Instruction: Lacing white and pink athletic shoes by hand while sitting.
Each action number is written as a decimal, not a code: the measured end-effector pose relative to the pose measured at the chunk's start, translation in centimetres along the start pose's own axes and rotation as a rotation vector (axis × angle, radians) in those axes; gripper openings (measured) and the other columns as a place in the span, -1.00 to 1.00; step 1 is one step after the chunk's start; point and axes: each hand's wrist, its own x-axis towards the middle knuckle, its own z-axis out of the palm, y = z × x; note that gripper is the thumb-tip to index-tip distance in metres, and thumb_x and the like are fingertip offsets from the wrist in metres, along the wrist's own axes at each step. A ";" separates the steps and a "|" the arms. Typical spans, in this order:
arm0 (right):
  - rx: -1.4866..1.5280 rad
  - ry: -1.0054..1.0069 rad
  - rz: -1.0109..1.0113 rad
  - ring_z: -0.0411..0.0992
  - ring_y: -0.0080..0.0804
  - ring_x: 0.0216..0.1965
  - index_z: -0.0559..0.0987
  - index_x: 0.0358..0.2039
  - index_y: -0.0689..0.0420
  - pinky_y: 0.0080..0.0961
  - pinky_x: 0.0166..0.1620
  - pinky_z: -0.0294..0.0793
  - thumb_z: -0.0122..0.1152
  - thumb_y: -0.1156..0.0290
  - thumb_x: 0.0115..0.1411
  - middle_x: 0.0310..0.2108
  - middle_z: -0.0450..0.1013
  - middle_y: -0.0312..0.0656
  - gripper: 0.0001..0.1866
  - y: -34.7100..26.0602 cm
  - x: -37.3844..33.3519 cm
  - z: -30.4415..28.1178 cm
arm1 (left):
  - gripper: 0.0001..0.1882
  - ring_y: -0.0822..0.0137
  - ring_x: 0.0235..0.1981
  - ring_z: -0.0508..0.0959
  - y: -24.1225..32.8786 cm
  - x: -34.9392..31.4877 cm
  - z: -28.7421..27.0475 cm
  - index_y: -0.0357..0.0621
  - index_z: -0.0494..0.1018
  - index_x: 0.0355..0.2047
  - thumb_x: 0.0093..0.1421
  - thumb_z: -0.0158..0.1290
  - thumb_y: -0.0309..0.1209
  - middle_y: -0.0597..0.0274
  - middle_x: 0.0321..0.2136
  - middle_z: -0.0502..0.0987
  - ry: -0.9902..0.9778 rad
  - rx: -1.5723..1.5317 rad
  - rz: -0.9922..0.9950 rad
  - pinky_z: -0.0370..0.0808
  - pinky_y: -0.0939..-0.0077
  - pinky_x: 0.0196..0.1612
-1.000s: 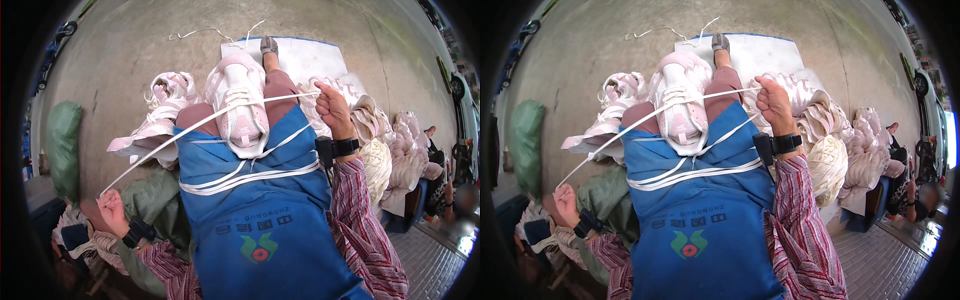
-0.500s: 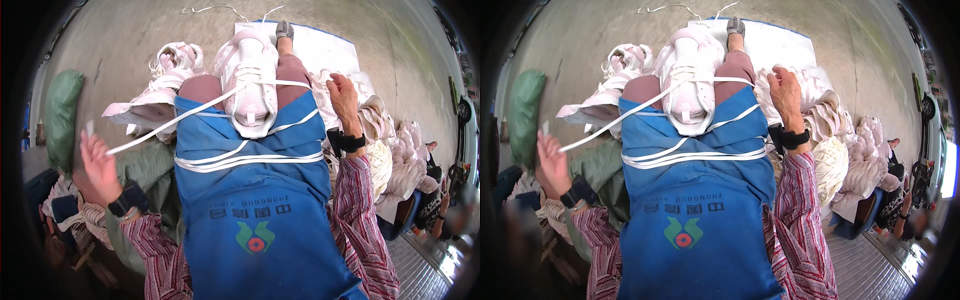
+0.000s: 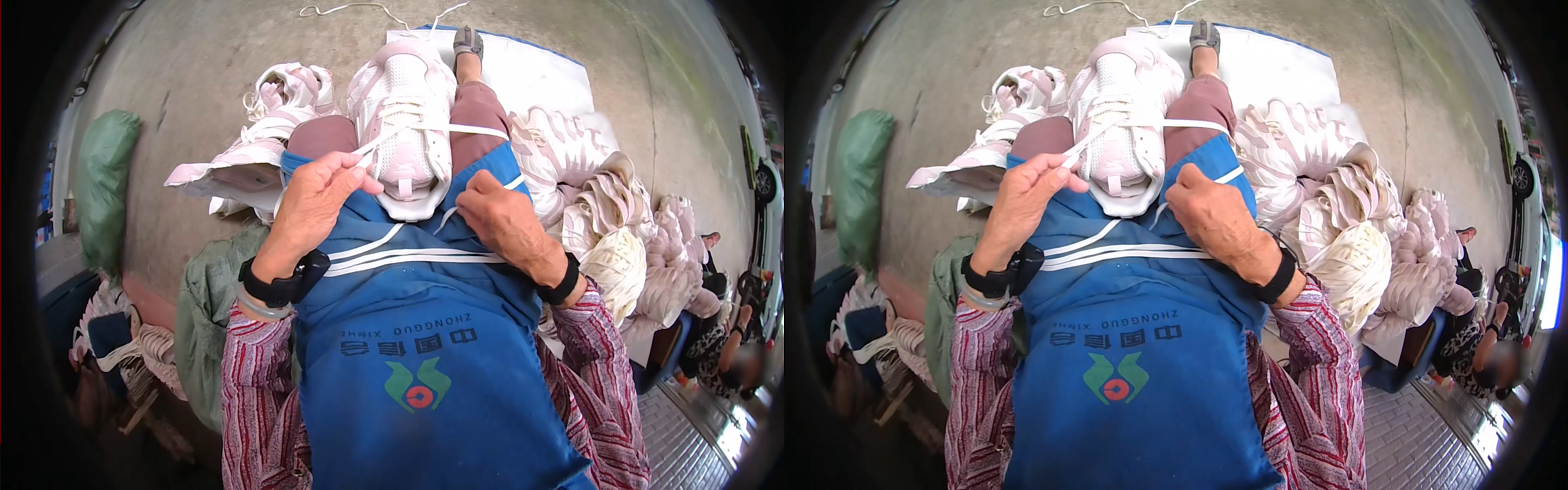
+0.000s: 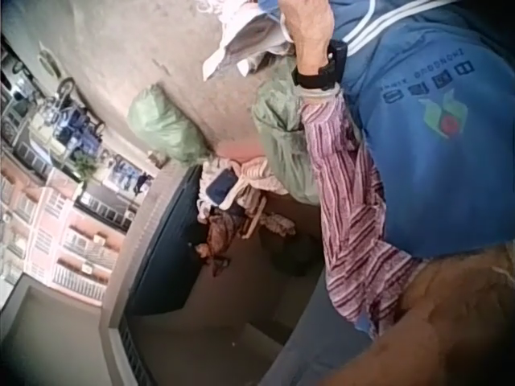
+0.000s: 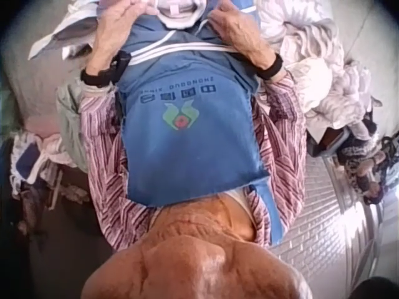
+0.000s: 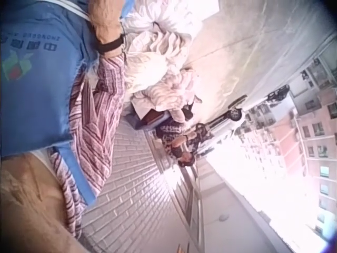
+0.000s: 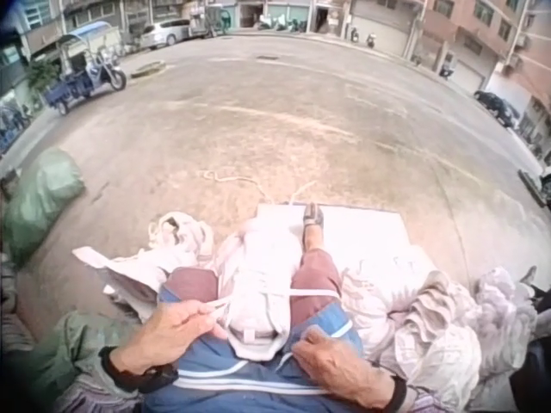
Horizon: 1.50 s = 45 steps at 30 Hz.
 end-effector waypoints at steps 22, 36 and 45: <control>0.071 0.000 0.075 0.43 -0.04 -0.40 0.51 -0.34 0.20 -0.28 -0.35 0.42 0.15 0.52 0.11 -0.44 0.36 -0.06 -0.91 1.6 0.7 -0.9 | -0.72 0.49 -0.50 0.41 0.2 0.8 -0.9 -0.30 0.51 -0.28 0.24 -0.02 -0.30 0.21 -0.56 0.49 0.118 0.328 -0.031 0.38 0.59 -0.38; 0.116 0.347 0.033 0.49 -0.02 -0.42 0.57 -0.36 0.25 -0.32 -0.31 0.47 0.06 0.45 0.16 -0.45 0.50 0.06 -0.84 3.5 8.5 0.1 | -0.73 0.40 -0.52 0.55 0.4 3.4 -0.9 -0.32 0.52 -0.29 0.21 0.02 -0.32 0.15 -0.56 0.54 0.198 0.499 0.038 0.45 0.54 -0.45; 0.308 0.193 0.180 0.48 -0.06 -0.38 0.54 -0.40 0.26 -0.30 -0.28 0.45 0.05 0.43 0.17 -0.44 0.47 0.05 -0.84 2.2 7.3 -0.8 | -0.75 0.43 -0.54 0.59 0.0 4.6 -0.3 -0.30 0.49 -0.25 0.22 -0.01 -0.34 0.16 -0.45 0.55 0.236 0.210 -0.043 0.52 0.61 -0.65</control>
